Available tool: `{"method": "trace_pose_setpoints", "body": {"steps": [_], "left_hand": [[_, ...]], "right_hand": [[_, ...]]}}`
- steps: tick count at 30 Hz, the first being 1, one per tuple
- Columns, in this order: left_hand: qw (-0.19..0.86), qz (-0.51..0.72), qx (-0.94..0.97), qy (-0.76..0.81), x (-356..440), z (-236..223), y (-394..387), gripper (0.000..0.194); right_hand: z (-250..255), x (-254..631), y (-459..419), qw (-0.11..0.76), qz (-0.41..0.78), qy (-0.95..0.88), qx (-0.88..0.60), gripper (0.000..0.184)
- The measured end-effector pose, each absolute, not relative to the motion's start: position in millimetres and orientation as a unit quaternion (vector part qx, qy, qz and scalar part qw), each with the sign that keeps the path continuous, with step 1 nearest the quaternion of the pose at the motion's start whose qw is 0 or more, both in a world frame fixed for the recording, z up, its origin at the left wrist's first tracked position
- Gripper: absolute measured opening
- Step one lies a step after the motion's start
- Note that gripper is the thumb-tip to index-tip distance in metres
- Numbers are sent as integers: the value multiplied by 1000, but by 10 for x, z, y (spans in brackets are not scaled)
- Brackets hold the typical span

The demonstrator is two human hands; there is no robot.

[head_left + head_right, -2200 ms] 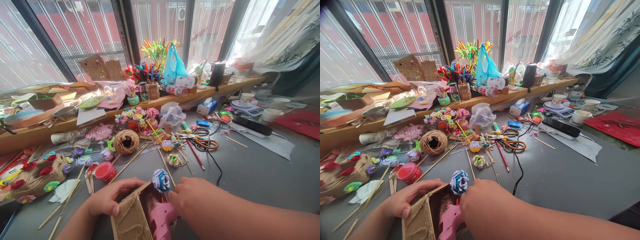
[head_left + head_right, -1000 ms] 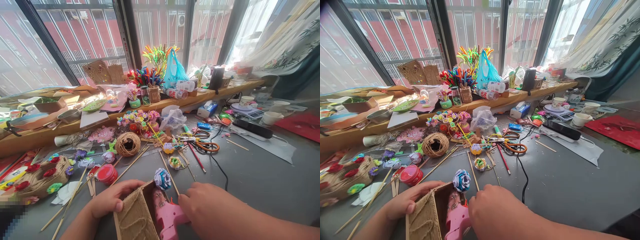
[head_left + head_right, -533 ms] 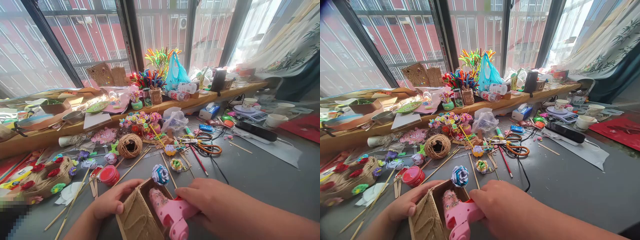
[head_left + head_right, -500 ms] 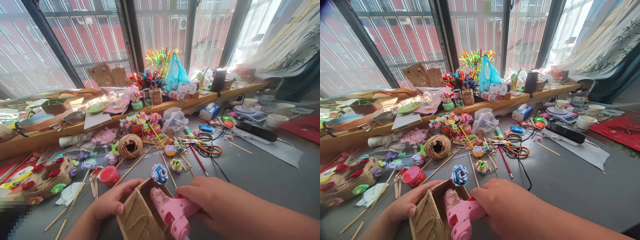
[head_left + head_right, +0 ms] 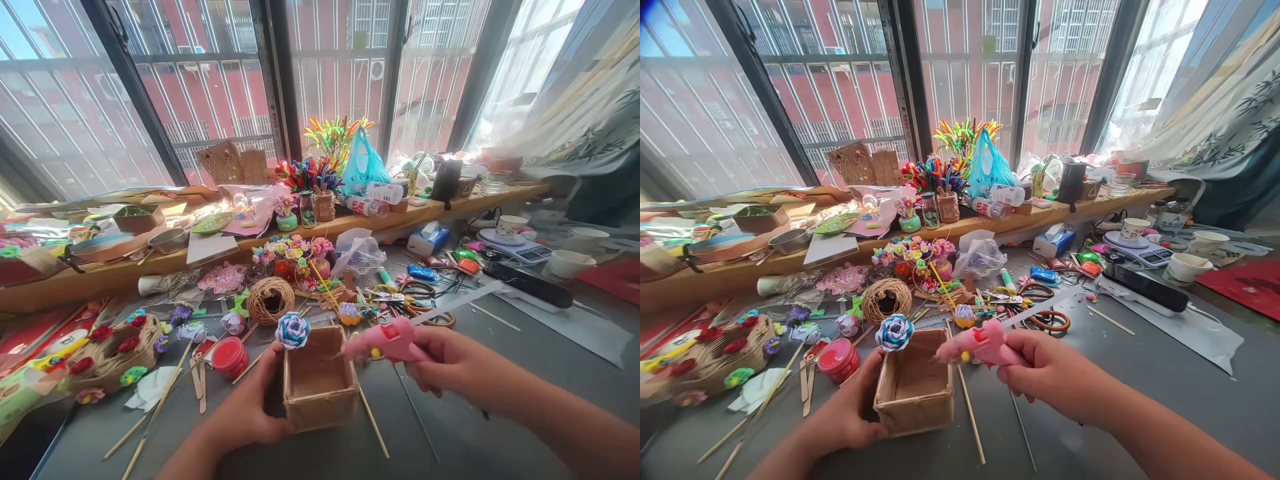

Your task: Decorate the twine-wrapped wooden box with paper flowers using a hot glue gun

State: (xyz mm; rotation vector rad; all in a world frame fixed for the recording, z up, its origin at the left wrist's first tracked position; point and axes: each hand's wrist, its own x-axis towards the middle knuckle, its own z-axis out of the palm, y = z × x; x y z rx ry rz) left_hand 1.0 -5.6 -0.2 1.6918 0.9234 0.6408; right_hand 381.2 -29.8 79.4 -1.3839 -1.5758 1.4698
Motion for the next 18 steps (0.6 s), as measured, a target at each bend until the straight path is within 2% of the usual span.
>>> {"method": "trace_pose_setpoints", "body": {"steps": [3, 5, 10, 18], "left_hand": [[427, 244, 722, 487, 68, -24, -94, 119], [402, 242, 717, 515, 135, 8, -113, 116], [415, 251, 689, 538, 258, 110, -92, 108], [402, 224, 702, 543, 171, 81, -24, 113]], "right_hand": [[646, 3936, -262, 336, 614, -513, -497, 22], [560, 4028, -249, 371, 630, -469, -496, 26], [448, 4190, -242, 409, 628, -416, -515, 44], [371, 4414, -216, 398, 572, -407, -591, 46]]}}
